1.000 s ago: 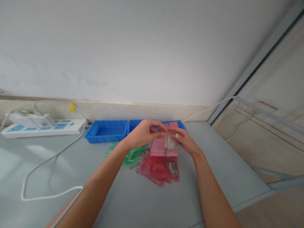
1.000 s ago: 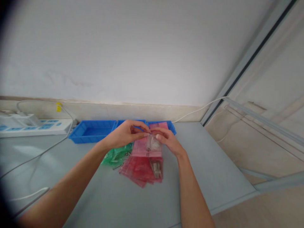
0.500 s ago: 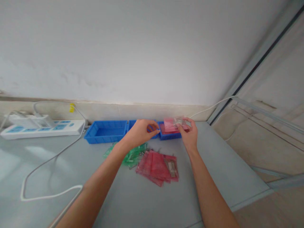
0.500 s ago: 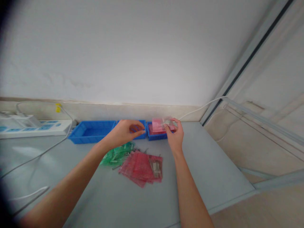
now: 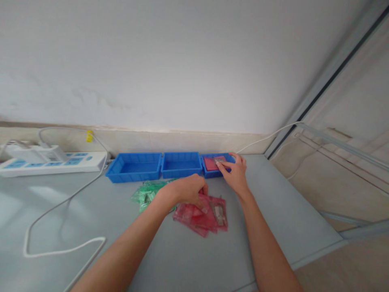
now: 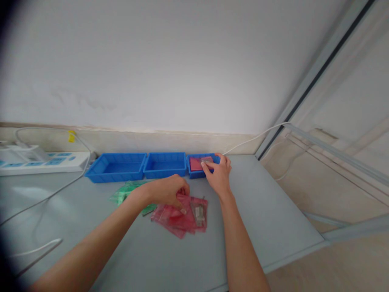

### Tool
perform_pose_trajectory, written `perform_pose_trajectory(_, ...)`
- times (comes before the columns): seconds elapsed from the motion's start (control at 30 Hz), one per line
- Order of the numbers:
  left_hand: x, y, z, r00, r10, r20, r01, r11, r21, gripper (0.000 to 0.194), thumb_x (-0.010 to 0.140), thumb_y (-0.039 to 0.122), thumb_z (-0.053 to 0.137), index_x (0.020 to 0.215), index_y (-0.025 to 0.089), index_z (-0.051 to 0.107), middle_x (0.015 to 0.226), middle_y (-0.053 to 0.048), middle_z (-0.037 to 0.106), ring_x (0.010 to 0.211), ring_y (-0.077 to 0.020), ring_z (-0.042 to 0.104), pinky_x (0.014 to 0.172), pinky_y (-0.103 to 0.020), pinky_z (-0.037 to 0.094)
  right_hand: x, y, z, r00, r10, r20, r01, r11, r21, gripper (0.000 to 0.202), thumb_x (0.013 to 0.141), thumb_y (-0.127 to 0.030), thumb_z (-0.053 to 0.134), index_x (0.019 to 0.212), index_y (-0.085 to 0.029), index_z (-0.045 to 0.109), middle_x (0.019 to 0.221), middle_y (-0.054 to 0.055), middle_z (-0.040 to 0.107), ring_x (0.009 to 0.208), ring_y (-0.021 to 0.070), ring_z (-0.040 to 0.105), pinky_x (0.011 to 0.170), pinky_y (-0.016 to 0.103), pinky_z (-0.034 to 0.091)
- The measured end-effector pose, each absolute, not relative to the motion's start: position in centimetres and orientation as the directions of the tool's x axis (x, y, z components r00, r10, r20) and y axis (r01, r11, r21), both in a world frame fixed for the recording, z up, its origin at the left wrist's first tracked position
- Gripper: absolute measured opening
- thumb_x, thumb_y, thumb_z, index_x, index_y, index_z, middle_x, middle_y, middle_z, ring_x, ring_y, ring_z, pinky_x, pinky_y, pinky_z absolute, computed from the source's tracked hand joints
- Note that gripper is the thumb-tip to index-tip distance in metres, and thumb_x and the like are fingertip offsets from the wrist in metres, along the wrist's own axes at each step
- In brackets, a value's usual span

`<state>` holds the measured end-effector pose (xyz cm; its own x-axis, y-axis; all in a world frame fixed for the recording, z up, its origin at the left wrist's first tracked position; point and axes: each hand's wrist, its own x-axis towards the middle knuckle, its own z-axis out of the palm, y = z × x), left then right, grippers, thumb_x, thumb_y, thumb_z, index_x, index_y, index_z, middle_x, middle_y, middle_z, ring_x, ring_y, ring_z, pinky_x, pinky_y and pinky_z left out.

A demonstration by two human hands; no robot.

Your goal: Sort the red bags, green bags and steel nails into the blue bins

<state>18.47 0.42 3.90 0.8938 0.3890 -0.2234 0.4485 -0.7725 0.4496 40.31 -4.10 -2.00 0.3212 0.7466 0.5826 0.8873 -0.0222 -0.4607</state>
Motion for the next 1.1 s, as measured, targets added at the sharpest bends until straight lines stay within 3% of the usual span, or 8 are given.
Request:
perform_pose_trajectory(0.1, 18.3, 0.7, 3.9, 0.927, 0.347, -0.142, 0.367, -0.759, 0.538, 0.014, 0.077, 0.022, 0.075, 0.09, 0.019, 0.08, 0.088, -0.004, 0.078, 0.078, -0.0188, 0.069, 0.066, -0.023, 0.045, 40.4, -4.2, -1.9, 0.264, 0.778, 0.57, 0.887, 0.036, -0.46, 0.028, 0.093, -0.048, 0.063, 0.091, -0.03, 0.084, 0.137, 0.01, 0.061, 0.131, 0.0357, 0.044, 0.109, 0.057, 0.036)
perform_pose_trajectory(0.23, 18.4, 1.0, 4.2, 0.939, 0.342, -0.037, 0.298, -0.754, 0.586, 0.021, 0.078, 0.007, 0.068, 0.088, 0.019, 0.081, 0.091, -0.004, 0.08, 0.086, -0.0181, 0.071, 0.079, -0.024, 0.047, 40.2, -4.2, -1.4, 0.23, 0.726, 0.648, 0.887, 0.119, -0.447, 0.025, 0.093, -0.044, 0.064, 0.093, -0.028, 0.083, 0.131, 0.01, 0.067, 0.134, 0.0346, 0.043, 0.112, 0.059, 0.035)
perform_pose_trajectory(0.33, 18.3, 1.0, 4.9, 0.945, 0.327, 0.006, 0.247, -0.725, 0.643, 0.017, 0.081, 0.009, 0.069, 0.088, 0.018, 0.081, 0.091, -0.004, 0.08, 0.085, -0.0172, 0.072, 0.081, -0.023, 0.048, 39.7, -4.6, -0.4, 0.229, 0.631, 0.741, 0.854, 0.236, -0.464, 0.024, 0.093, -0.041, 0.063, 0.089, -0.025, 0.081, 0.12, 0.011, 0.072, 0.124, 0.0309, 0.053, 0.111, 0.055, 0.039)
perform_pose_trajectory(0.4, 18.2, 0.9, 5.4, 0.95, 0.31, 0.044, 0.191, -0.684, 0.704, 0.013, 0.084, 0.014, 0.068, 0.089, 0.017, 0.08, 0.089, -0.003, 0.08, 0.081, -0.0158, 0.071, 0.077, -0.022, 0.048, 39.3, -5.0, 0.3, 0.25, 0.626, 0.739, 0.772, 0.332, -0.542, 0.026, 0.094, -0.041, 0.063, 0.086, -0.023, 0.08, 0.105, 0.011, 0.076, 0.107, 0.0277, 0.063, 0.104, 0.05, 0.047)
perform_pose_trajectory(0.5, 17.8, 0.9, 6.2, 0.937, 0.331, 0.116, 0.134, -0.645, 0.752, 0.014, 0.089, 0.021, 0.064, 0.089, 0.015, 0.077, 0.087, -0.003, 0.078, 0.078, -0.015, 0.069, 0.072, -0.021, 0.048, 38.6, -5.6, 1.2, 0.256, 0.78, 0.57, 0.475, 0.412, -0.777, 0.033, 0.095, -0.048, 0.06, 0.089, -0.022, 0.079, 0.089, 0.008, 0.078, 0.084, 0.0233, 0.07, 0.083, 0.041, 0.056)
perform_pose_trajectory(0.63, 17.5, 1.3, 6.5, 0.884, 0.423, 0.2, 0.096, -0.583, 0.807, 0.016, 0.089, 0.022, 0.061, 0.094, 0.015, 0.074, 0.09, -0.004, 0.077, 0.081, -0.016, 0.069, 0.073, -0.022, 0.05, 38.0, -5.8, 1.5, 0.057, 0.938, 0.343, 0.143, 0.332, -0.932, 0.038, 0.088, -0.057, 0.068, 0.104, -0.024, 0.078, 0.098, 0.006, 0.079, 0.085, 0.0226, 0.073, 0.079, 0.037, 0.059)
perform_pose_trajectory(0.87, 16.8, 2.7, 6.0, 0.742, 0.616, 0.264, 0.129, -0.518, 0.846, 0.022, 0.088, 0.031, 0.061, 0.099, 0.015, 0.072, 0.086, -0.005, 0.076, 0.074, -0.0165, 0.067, 0.063, -0.022, 0.049, 38.4, -5.6, 1.1, -0.065, 0.974, 0.215, 0.066, 0.219, -0.973, 0.059, 0.065, -0.034, 0.092, 0.12, -0.029, 0.071, 0.124, 0.004, 0.071, 0.101, 0.0216, 0.07, 0.085, 0.033, 0.059)
perform_pose_trajectory(1.1, 16.2, 3.1, 6.4, 0.73, 0.656, 0.193, 0.209, -0.484, 0.85, 0.02, 0.085, 0.033, 0.063, 0.093, 0.015, 0.068, 0.068, -0.001, 0.07, 0.059, -0.0124, 0.058, 0.054, -0.02, 0.042, 38.8, -6.0, 1.6, 0.016, 0.988, 0.152, 0.009, 0.152, -0.988, 0.072, 0.067, -0.037, 0.09, 0.132, -0.027, 0.06, 0.088, 0.0, 0.077, 0.071, 0.0175, 0.072, 0.067, 0.03, 0.059)
